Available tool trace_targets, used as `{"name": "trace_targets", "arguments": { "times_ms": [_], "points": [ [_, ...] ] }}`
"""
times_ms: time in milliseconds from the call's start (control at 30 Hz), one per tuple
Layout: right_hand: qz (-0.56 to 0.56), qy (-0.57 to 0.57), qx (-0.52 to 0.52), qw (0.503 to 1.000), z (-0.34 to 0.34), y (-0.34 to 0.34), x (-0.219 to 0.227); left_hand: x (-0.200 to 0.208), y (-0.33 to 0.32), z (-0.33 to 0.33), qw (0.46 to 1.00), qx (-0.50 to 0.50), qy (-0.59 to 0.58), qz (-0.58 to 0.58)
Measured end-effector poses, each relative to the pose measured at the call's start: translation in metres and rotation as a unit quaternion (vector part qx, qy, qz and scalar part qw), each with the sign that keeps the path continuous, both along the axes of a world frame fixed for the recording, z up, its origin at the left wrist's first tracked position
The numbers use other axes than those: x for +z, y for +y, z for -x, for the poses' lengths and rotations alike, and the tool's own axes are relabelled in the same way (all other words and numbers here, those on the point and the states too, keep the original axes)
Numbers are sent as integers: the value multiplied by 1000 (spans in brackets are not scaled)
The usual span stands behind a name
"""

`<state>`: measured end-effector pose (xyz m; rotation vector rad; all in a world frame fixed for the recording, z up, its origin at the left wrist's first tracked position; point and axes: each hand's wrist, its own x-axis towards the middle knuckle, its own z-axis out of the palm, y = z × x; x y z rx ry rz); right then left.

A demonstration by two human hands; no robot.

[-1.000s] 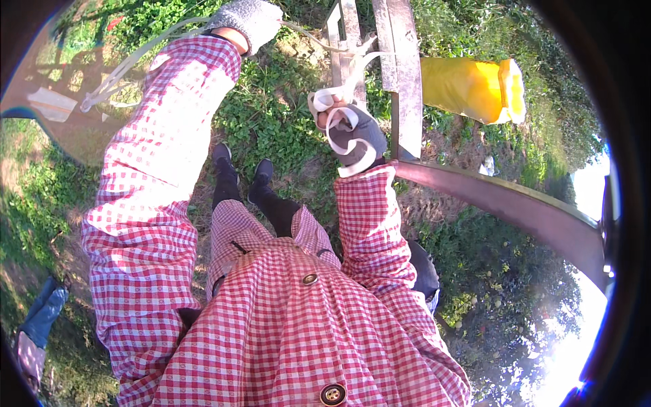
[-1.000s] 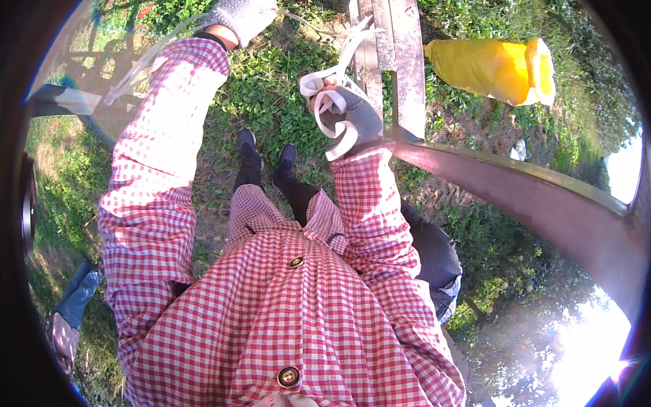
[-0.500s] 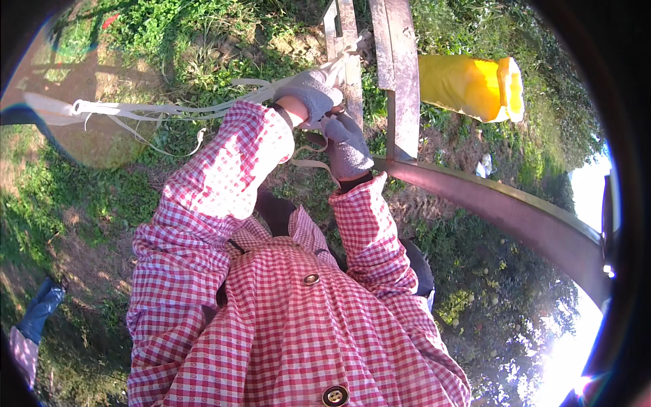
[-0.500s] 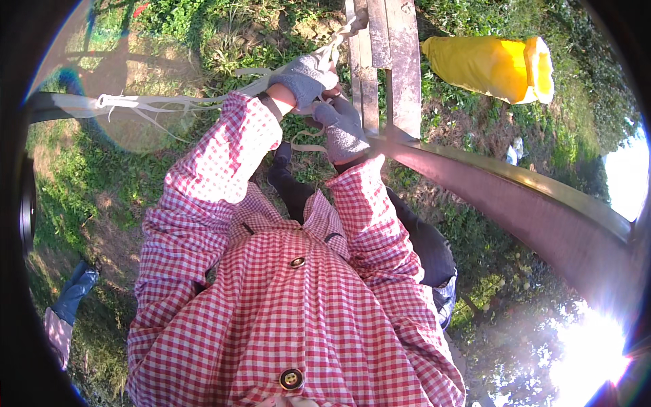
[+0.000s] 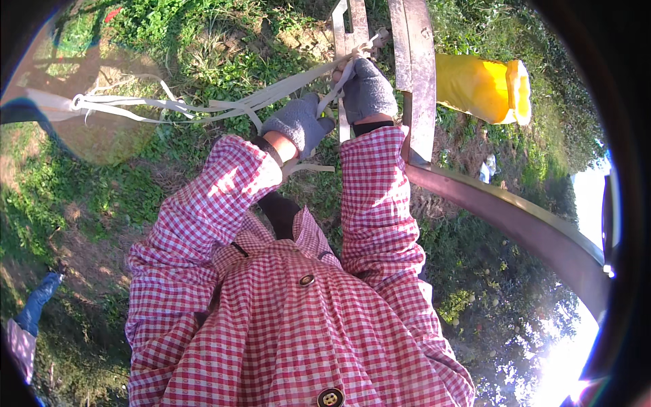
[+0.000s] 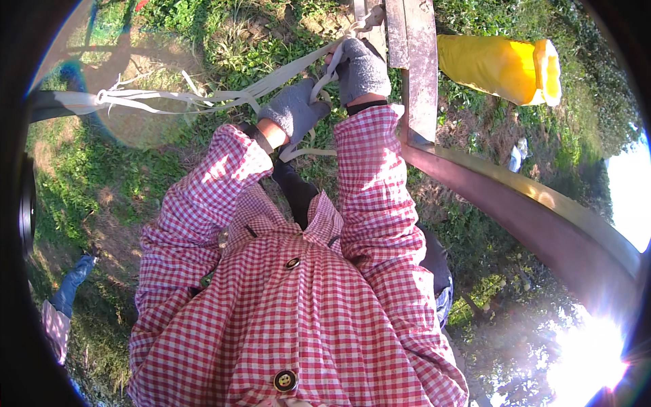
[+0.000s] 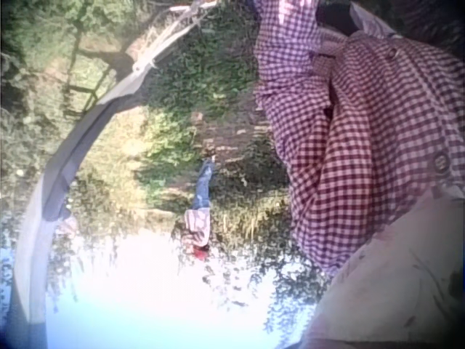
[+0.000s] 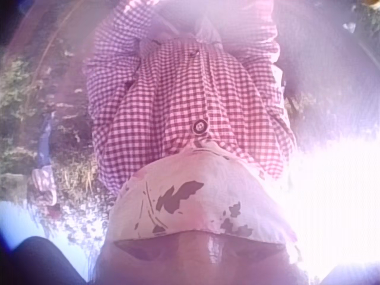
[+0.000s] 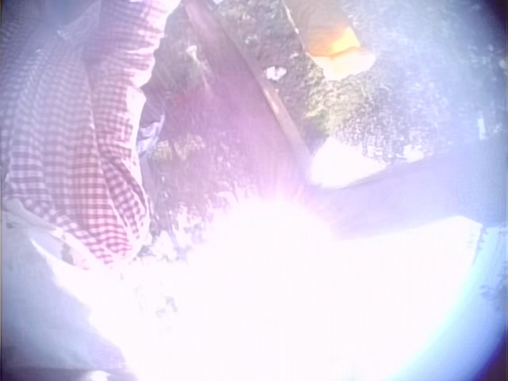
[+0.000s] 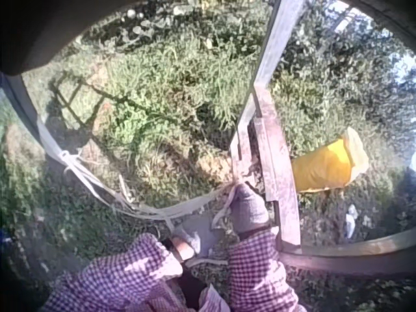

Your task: The person secures a yellow bag to a metal ladder using a white strap. They wrap the strap around the ladder rung and tie it with both hands while standing on the ladder in an orchard.

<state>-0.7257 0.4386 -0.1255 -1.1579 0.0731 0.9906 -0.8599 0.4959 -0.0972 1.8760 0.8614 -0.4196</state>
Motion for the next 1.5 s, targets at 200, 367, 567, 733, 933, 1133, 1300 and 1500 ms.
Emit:
{"name": "trace_targets", "arguments": {
  "times_ms": [200, 367, 567, 733, 933, 1133, 1300, 1500],
  "points": [
    [-97, 52, 20, 994, -4, -20, 11, 11, 36, -16, 916, 170, -357, -66],
    [-7, -21, 22, 1000, -3, -18, 17, 6, 44, -75, 962, 76, -229, -127],
    [-210, 153, 117, 959, -5, -23, 13, -1, 54, -93, 964, 24, -216, -154],
    [-122, 106, 132, 978, -13, -19, 13, 0, 71, -87, 854, -144, -337, -369],
    [-180, 88, 96, 975, -14, -35, 21, 28, 72, -90, 914, -10, -400, -62],
    [-7, -98, -77, 992, 6, -21, 39, 58, 77, -90, 923, -59, -375, -59],
    [86, -102, -172, 976, 8, 2, 54, 52, 83, -93, 883, -118, -428, -151],
    [108, -40, -105, 988, -8, 7, 63, 69, 81, -94, 885, -102, -455, -19]
  ]
}}
